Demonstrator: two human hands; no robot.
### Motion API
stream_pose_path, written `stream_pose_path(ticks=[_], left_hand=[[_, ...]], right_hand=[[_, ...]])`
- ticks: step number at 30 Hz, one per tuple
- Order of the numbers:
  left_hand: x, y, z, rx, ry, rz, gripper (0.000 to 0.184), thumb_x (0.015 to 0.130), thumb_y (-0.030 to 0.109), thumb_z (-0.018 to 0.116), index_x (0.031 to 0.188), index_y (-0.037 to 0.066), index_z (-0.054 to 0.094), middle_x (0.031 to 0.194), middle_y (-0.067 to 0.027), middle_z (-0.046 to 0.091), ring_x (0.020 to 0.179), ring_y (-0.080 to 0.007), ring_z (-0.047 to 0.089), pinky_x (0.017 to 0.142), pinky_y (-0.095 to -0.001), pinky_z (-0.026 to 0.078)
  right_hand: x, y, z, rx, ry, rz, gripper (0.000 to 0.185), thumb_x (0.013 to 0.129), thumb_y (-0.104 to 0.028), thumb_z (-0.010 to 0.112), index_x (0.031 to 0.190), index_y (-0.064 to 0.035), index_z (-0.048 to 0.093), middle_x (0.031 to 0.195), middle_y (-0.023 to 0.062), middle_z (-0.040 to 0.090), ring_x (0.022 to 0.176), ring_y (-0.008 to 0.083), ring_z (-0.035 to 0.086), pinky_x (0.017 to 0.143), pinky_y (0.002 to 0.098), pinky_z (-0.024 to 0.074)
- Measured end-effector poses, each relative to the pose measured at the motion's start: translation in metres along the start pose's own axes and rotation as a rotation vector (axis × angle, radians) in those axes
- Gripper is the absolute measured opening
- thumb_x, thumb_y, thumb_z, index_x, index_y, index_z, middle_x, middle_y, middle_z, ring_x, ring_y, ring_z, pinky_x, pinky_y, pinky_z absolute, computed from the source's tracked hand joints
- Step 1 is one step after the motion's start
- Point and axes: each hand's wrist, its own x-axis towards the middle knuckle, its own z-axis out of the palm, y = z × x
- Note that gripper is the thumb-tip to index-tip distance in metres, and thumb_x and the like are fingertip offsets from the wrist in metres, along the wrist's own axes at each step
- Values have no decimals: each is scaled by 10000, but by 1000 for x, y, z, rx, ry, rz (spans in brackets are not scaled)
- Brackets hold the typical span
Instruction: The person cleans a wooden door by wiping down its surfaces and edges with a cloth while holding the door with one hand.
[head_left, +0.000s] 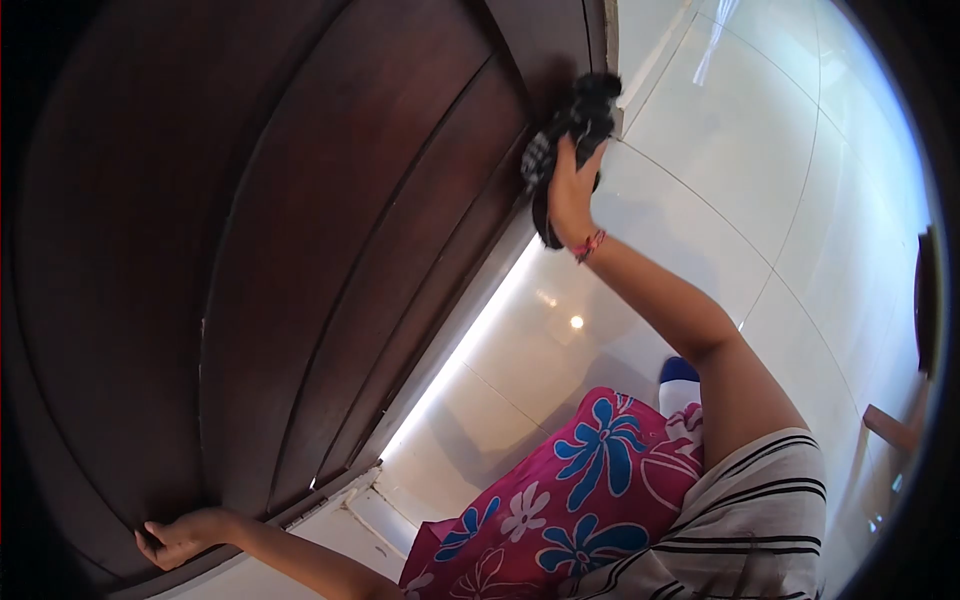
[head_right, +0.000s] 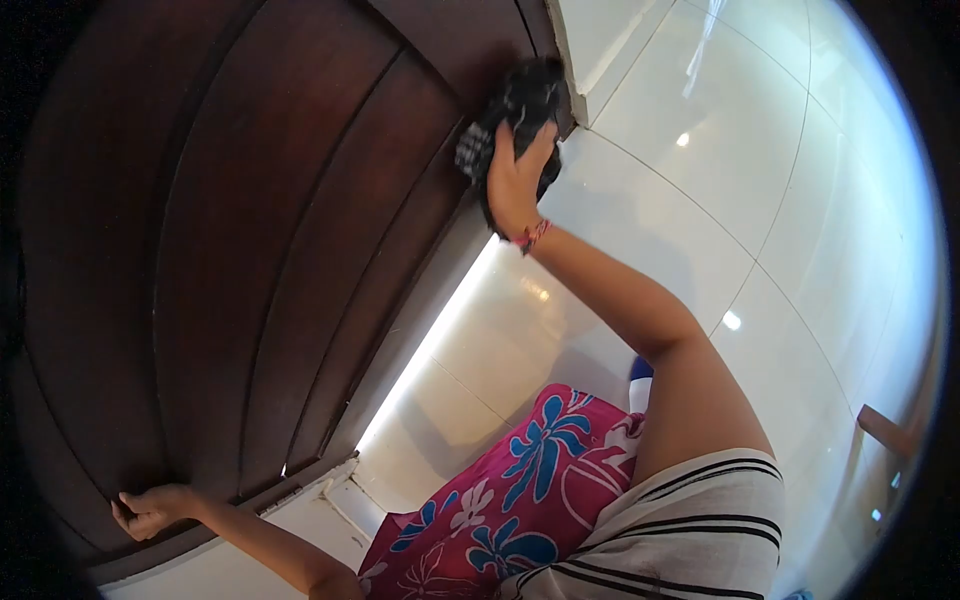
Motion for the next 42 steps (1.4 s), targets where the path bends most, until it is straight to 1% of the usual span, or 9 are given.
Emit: stream_pose_path(ticks=[7, 8, 11, 14, 21, 32, 37, 39, 42], left_hand=[[0, 13, 0, 44, -16, -15, 357, 872, 315, 527, 1045, 3, 529, 1108, -159, 386, 1097, -279, 357, 928, -386, 328], [0, 11, -1, 56, -21, -12, 357, 872, 316, 528, 1045, 4, 528, 1109, -158, 384, 1098, -278, 356, 928, -386, 327], [-1, 11, -1, 68, -18, -28, 352, 874, 313, 526, 1044, 4, 527, 1107, -159, 383, 1099, -277, 356, 926, -389, 325], [-2, 9, 0, 77, -15, -41, 344, 874, 303, 520, 1047, 5, 526, 1107, -160, 383, 1098, -281, 355, 924, -393, 325], [0, 1, 0, 28, 0, -12, 308, 836, 296, 571, 1011, 43, 583, 1106, -192, 399, 1103, -307, 321, 898, -455, 318], [2, 8, 0, -34, 19, -43, 289, 832, 259, 578, 1009, 30, 584, 1113, -178, 408, 1099, -296, 331, 912, -441, 318], [1, 6, 3, -67, 43, -44, 299, 829, 259, 581, 990, 7, 587, 1096, -174, 428, 1076, -289, 357, 917, -425, 312], [1, 3, 2, -37, 47, -46, 301, 825, 255, 582, 983, -1, 588, 1080, -168, 443, 1068, -288, 365, 918, -426, 309], [1, -4, 0, -23, 42, -16, 301, 819, 252, 582, 984, 0, 589, 1059, -160, 459, 1063, -289, 370, 917, -427, 310]], right_hand=[[45, 21, -8, 197, 9, 155, 471, 915, -239, 459, 1274, 45, 345, 1256, 182, 431, 1135, 280, 422, 985, 338, 298], [37, 38, -13, 98, -11, 110, 386, 928, -254, 430, 1218, 0, 408, 1108, 93, 504, 982, 194, 481, 893, 302, 378], [-14, 45, -24, 140, -140, 276, 378, 936, -230, 431, 1232, 3, 399, 1111, 96, 502, 965, 195, 484, 885, 303, 386], [-46, 1, -24, 15, -235, 235, 520, 916, -194, 474, 1315, 67, 268, 1295, 204, 396, 1190, 302, 385, 1021, 346, 260], [-9, -7, -3, 96, -219, -9, 446, 919, -173, 460, 1270, 54, 305, 1280, 192, 385, 1171, 259, 373, 1000, 331, 261], [52, -28, -15, 585, 95, 132, 364, 936, -342, 446, 1079, -12, 505, 935, 58, 570, 812, 161, 552, 736, 294, 449], [45, -12, -6, 385, -14, 181, 345, 930, -299, 477, 1133, -21, 449, 981, 60, 528, 855, 150, 522, 778, 288, 439], [25, 16, -15, 166, -126, -74, 500, 884, -256, 530, 1252, 46, 374, 1266, 148, 411, 1111, 266, 420, 973, 334, 309], [12, 59, -27, -172, -261, -201, 447, 833, -167, 530, 1217, 34, 423, 1276, 182, 384, 1110, 336, 405, 995, 388, 275]])
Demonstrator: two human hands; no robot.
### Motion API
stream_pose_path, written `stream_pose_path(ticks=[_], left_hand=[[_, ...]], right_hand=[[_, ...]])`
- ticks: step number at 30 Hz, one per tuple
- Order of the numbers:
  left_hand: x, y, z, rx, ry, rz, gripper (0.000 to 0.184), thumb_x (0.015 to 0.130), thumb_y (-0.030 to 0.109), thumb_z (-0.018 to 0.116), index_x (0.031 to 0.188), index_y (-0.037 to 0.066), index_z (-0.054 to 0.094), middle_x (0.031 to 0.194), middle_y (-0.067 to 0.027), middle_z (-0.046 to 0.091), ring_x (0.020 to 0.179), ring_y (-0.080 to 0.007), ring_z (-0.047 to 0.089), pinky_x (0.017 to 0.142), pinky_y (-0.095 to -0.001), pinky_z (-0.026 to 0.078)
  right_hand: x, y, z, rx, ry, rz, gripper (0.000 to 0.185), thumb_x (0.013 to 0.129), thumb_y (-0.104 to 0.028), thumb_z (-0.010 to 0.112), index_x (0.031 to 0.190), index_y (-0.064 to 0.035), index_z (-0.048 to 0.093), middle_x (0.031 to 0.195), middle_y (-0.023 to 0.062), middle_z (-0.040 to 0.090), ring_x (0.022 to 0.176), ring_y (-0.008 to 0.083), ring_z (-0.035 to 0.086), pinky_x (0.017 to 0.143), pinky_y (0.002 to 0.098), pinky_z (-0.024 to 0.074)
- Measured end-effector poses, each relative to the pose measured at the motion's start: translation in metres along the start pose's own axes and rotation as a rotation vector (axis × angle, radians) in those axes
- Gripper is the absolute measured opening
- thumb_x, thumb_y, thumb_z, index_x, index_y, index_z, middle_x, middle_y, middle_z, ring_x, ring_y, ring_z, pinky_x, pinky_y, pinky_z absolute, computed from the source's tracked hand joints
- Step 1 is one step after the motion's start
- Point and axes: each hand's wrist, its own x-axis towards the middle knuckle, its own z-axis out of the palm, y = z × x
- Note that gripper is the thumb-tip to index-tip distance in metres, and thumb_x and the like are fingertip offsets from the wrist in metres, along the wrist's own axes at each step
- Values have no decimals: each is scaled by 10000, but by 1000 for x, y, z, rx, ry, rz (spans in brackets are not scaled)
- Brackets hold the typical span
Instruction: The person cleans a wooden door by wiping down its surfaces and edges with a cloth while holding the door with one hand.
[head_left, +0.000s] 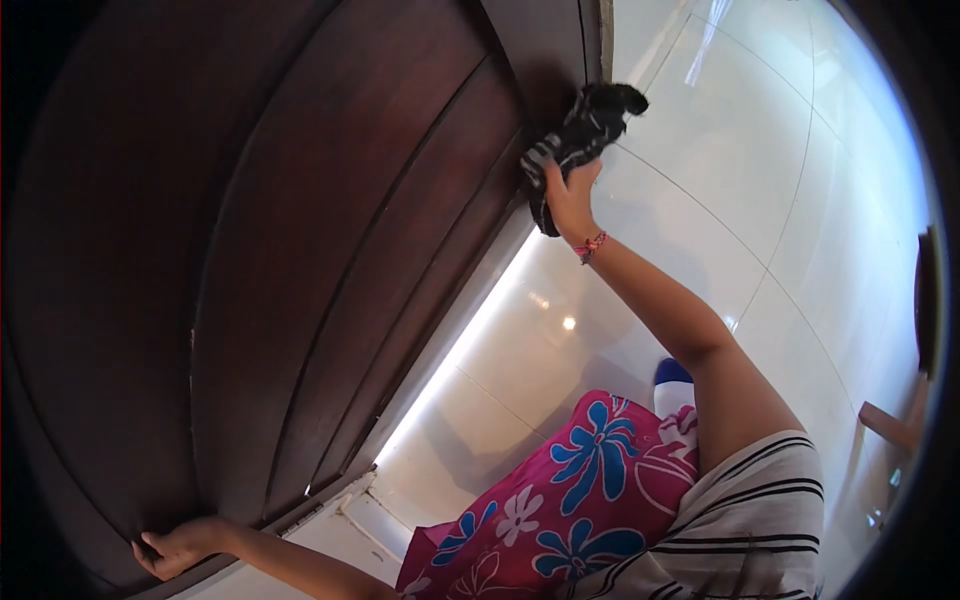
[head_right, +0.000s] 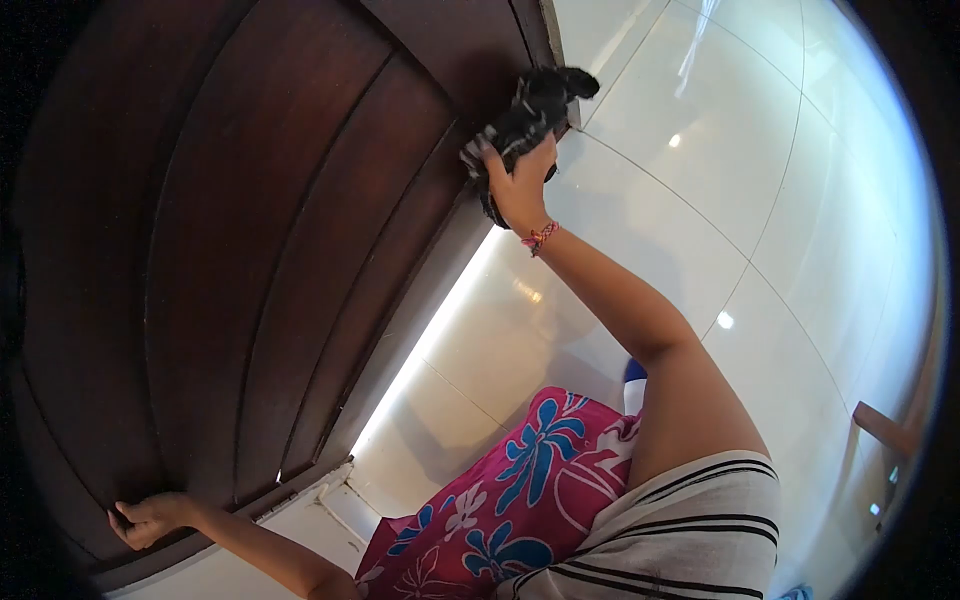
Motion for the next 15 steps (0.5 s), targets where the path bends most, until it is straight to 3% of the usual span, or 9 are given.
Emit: stream_pose_path(ticks=[3, 4, 6, 8, 12, 15], left_hand=[[0, 3, 0, 35, -7, 23, 305, 817, 260, 582, 986, 6, 590, 1054, -155, 461, 1063, -289, 370, 915, -429, 310], [0, 4, 0, 29, -6, 15, 304, 817, 262, 582, 986, 9, 591, 1054, -157, 458, 1065, -292, 368, 915, -427, 310], [-1, 6, 1, 14, -6, -3, 303, 817, 266, 581, 985, 14, 592, 1053, -161, 453, 1068, -297, 362, 914, -425, 311], [-1, 8, 2, 20, -3, -28, 301, 818, 266, 581, 985, 16, 590, 1053, -168, 446, 1072, -300, 356, 911, -423, 313], [-2, 4, 0, 21, -10, 11, 306, 821, 266, 581, 988, 10, 584, 1055, -180, 434, 1073, -304, 346, 903, -424, 316], [0, -9, -1, 4, -28, 70, 306, 828, 266, 580, 987, 4, 580, 1058, -177, 439, 1066, -302, 348, 896, -428, 316]], right_hand=[[-14, 26, 10, -178, -40, 3, 366, 788, -69, 487, 1139, 35, 483, 1216, 215, 430, 1102, 370, 399, 995, 436, 256], [-12, 30, 6, 2, -56, 43, 361, 910, -110, 452, 1229, 22, 345, 1177, 113, 458, 1097, 201, 453, 968, 314, 352], [-14, 39, 6, 127, -103, 116, 357, 913, -82, 428, 1242, 19, 335, 1186, 118, 460, 1075, 198, 481, 943, 301, 381], [-14, -28, 4, 693, 18, 389, 345, 799, -23, 479, 1141, 21, 487, 1177, 216, 470, 1132, 361, 386, 1014, 432, 243], [0, -59, 9, -30, 78, -173, 515, 798, -56, 551, 1262, 42, 349, 1279, 216, 365, 1203, 377, 312, 1033, 427, 223], [34, -87, 10, 17, 102, -207, 510, 803, -57, 545, 1257, 64, 347, 1283, 219, 363, 1191, 376, 333, 1035, 409, 229]])
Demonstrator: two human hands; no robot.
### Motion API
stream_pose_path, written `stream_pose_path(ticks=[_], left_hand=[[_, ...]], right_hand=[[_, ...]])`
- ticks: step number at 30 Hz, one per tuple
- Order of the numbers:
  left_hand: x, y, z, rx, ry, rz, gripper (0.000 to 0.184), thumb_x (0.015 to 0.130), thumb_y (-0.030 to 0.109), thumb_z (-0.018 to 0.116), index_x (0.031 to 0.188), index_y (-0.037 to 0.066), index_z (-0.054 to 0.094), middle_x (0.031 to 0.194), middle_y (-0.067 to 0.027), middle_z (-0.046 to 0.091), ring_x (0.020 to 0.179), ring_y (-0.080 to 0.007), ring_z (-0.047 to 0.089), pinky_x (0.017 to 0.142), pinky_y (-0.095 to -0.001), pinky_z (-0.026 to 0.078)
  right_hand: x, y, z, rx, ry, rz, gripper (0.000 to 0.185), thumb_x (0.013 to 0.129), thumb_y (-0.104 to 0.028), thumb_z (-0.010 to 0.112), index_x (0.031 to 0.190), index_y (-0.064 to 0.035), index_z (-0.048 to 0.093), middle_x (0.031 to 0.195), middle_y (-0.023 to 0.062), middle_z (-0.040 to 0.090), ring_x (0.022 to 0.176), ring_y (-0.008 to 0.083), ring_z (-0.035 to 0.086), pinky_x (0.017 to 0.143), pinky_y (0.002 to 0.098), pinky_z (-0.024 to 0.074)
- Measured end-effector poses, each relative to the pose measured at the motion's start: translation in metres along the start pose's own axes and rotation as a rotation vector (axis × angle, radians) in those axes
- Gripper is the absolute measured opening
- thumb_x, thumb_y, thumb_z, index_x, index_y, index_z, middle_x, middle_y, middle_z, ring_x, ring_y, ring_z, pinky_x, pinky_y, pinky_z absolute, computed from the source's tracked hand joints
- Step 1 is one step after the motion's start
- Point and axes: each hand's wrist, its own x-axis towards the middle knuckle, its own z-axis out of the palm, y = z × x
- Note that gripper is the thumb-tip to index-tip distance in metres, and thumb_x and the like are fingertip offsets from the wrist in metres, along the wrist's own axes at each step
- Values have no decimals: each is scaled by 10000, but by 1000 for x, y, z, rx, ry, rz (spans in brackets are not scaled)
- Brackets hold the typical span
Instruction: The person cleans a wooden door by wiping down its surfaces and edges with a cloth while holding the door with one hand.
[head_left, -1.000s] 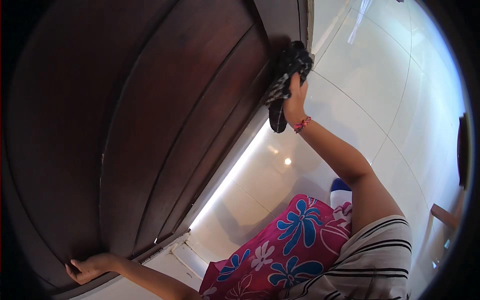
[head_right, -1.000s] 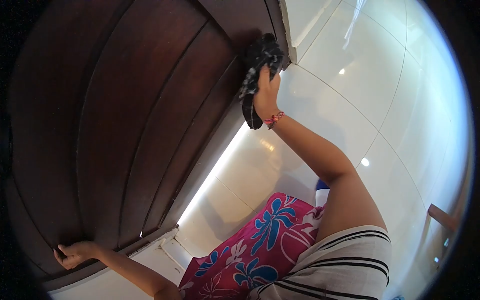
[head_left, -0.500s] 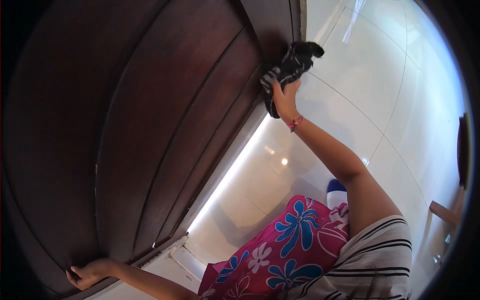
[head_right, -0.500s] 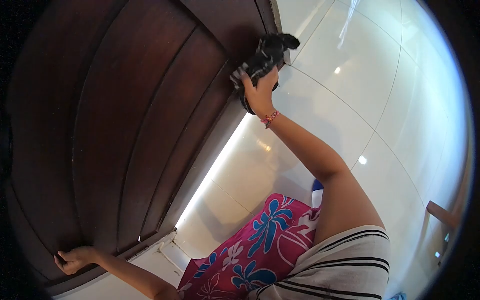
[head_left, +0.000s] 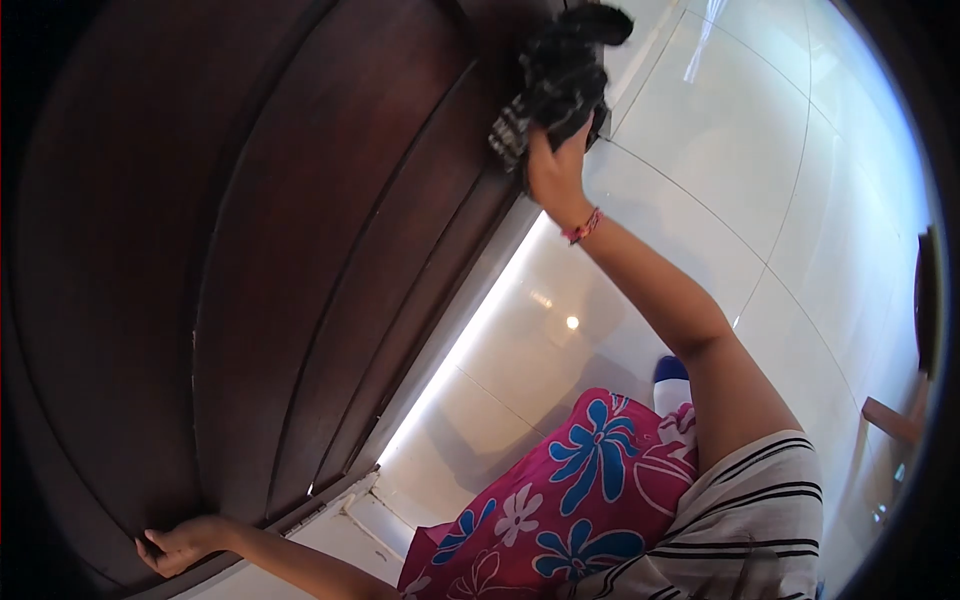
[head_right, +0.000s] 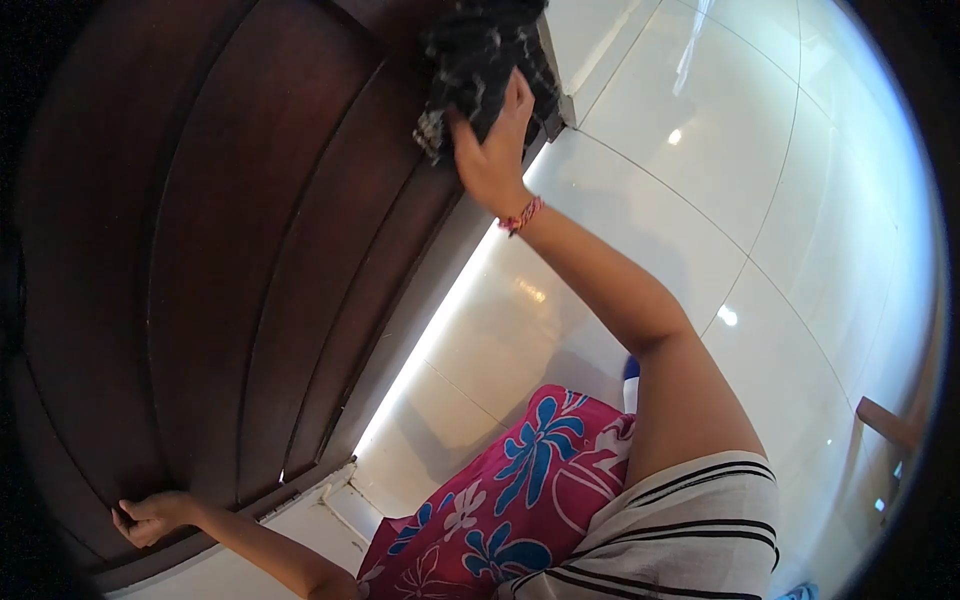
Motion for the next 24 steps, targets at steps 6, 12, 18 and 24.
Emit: stream_pose_path(ticks=[6, 12, 18, 24], left_hand=[[0, 16, 2, 32, 8, -17, 291, 837, 255, 575, 974, -1, 577, 1064, -164, 454, 1064, -292, 346, 898, -430, 311], [-1, 14, 0, 85, -42, -24, 328, 862, 284, 516, 1023, 1, 549, 1097, -158, 389, 1086, -282, 355, 915, -395, 336], [0, 8, 0, 53, -5, -50, 326, 827, 282, 572, 993, 2, 568, 1060, -176, 423, 1065, -297, 344, 872, -430, 334], [2, 18, 2, 21, -15, -64, 314, 830, 269, 557, 999, 4, 563, 1071, -194, 384, 1080, -309, 329, 886, -438, 328]], right_hand=[[-19, 92, -2, 229, 72, 375, 396, 846, -60, 477, 1210, 67, 389, 1208, 213, 449, 1118, 321, 435, 992, 352, 303], [-90, 91, -15, 127, -66, 530, 298, 854, -22, 428, 1141, 52, 456, 1081, 164, 575, 988, 281, 559, 887, 317, 414], [-67, 33, 0, 509, 38, 558, 297, 887, -20, 411, 1169, 59, 455, 1157, 198, 543, 1086, 312, 508, 956, 333, 352], [-2, 75, 1, 111, 91, 241, 314, 861, -18, 436, 1164, 60, 457, 1107, 220, 546, 1066, 377, 498, 951, 360, 349]])
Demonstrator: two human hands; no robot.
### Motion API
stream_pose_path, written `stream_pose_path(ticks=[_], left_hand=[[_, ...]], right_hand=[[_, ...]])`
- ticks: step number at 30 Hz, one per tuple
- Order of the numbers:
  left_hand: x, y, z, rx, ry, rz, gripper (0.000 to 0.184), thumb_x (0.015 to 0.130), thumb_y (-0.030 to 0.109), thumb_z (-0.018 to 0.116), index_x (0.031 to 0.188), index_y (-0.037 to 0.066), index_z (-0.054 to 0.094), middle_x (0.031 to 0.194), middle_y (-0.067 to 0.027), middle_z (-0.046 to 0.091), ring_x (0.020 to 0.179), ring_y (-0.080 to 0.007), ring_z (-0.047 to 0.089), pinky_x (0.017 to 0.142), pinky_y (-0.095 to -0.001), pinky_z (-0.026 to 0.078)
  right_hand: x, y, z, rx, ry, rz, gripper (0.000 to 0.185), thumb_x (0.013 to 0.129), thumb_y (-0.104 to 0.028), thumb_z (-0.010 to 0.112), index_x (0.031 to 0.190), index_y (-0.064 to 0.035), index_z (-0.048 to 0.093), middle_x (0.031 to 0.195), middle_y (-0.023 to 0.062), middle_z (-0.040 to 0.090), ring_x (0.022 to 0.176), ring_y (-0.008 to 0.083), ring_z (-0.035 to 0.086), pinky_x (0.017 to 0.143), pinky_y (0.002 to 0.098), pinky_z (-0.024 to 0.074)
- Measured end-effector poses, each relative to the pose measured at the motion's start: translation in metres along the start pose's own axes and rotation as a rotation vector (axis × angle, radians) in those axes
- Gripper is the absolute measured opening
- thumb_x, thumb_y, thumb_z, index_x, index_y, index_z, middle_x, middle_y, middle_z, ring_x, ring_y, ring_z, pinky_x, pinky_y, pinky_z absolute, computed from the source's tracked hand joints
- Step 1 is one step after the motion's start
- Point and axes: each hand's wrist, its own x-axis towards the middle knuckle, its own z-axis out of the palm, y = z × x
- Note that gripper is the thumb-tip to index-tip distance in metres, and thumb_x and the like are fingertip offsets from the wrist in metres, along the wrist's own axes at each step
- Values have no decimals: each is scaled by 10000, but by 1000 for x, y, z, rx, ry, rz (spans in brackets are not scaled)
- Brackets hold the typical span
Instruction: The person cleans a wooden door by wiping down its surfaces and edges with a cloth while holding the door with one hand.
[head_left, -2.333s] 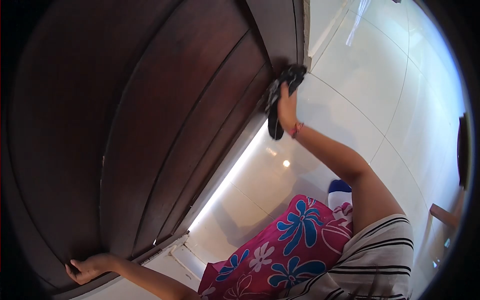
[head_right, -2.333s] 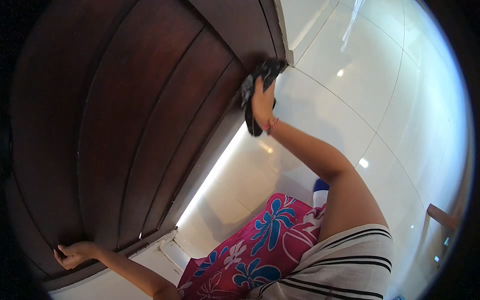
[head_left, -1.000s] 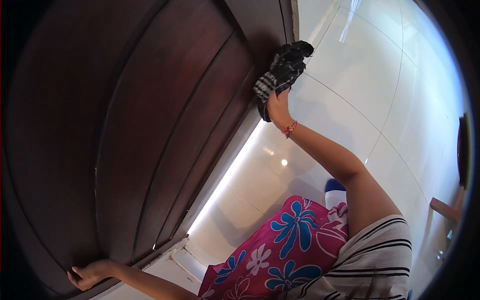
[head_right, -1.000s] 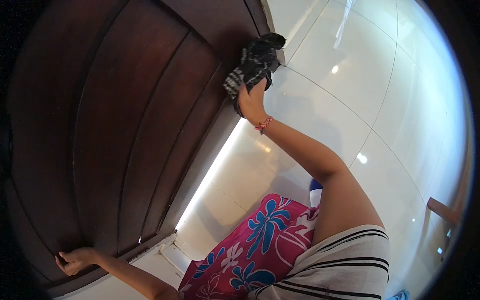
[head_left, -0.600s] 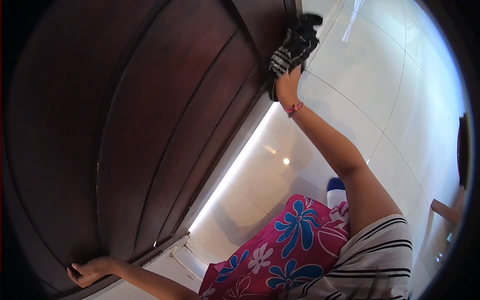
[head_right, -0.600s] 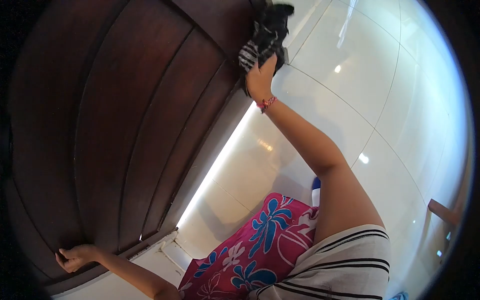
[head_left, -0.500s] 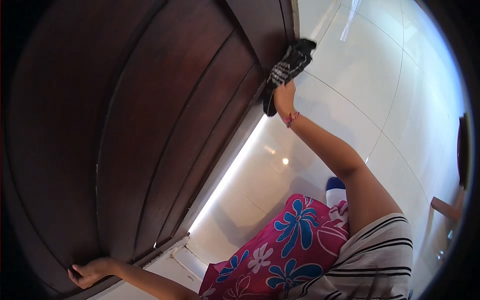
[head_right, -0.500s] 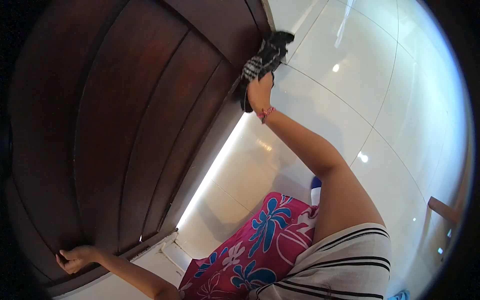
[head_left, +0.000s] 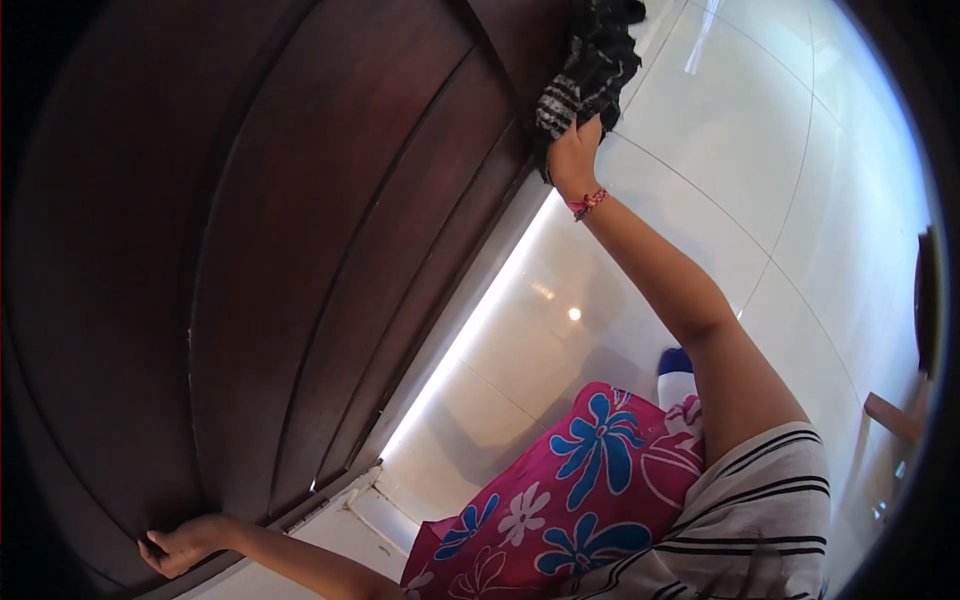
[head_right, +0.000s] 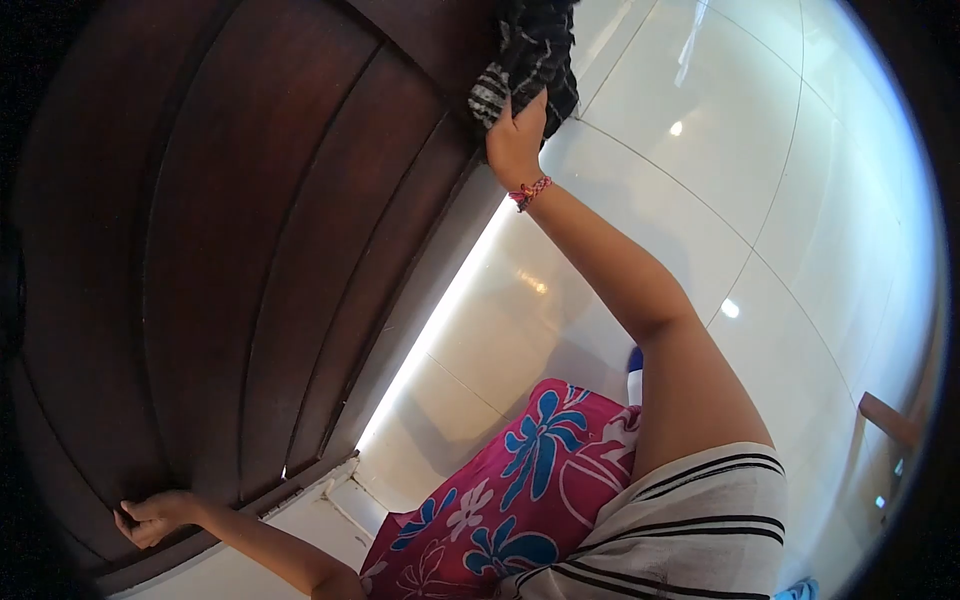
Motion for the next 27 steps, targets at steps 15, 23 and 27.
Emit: stream_pose_path(ticks=[15, 23, 27], left_hand=[[0, 3, 0, -60, 11, 17, 318, 835, 263, 560, 999, -10, 556, 1089, -183, 385, 1072, -300, 337, 902, -439, 322], [-2, 2, 0, -33, 19, -48, 300, 845, 259, 552, 1007, 7, 570, 1100, -173, 401, 1079, -297, 336, 897, -428, 321], [-2, -3, -2, 2, 9, -38, 301, 846, 269, 549, 1003, 14, 574, 1103, -170, 395, 1080, -295, 337, 894, -427, 325]], right_hand=[[-22, 29, 0, 168, 11, 151, 302, 897, -36, 405, 1186, 50, 405, 1126, 179, 531, 1027, 289, 513, 938, 328, 363], [-39, 1, -17, 262, 45, 551, 233, 950, -116, 392, 1138, 6, 456, 957, 57, 552, 872, 148, 515, 763, 256, 420], [-110, 18, -22, 414, -79, 586, 268, 945, -71, 377, 1202, 4, 392, 1033, 70, 525, 904, 164, 516, 805, 262, 430]])
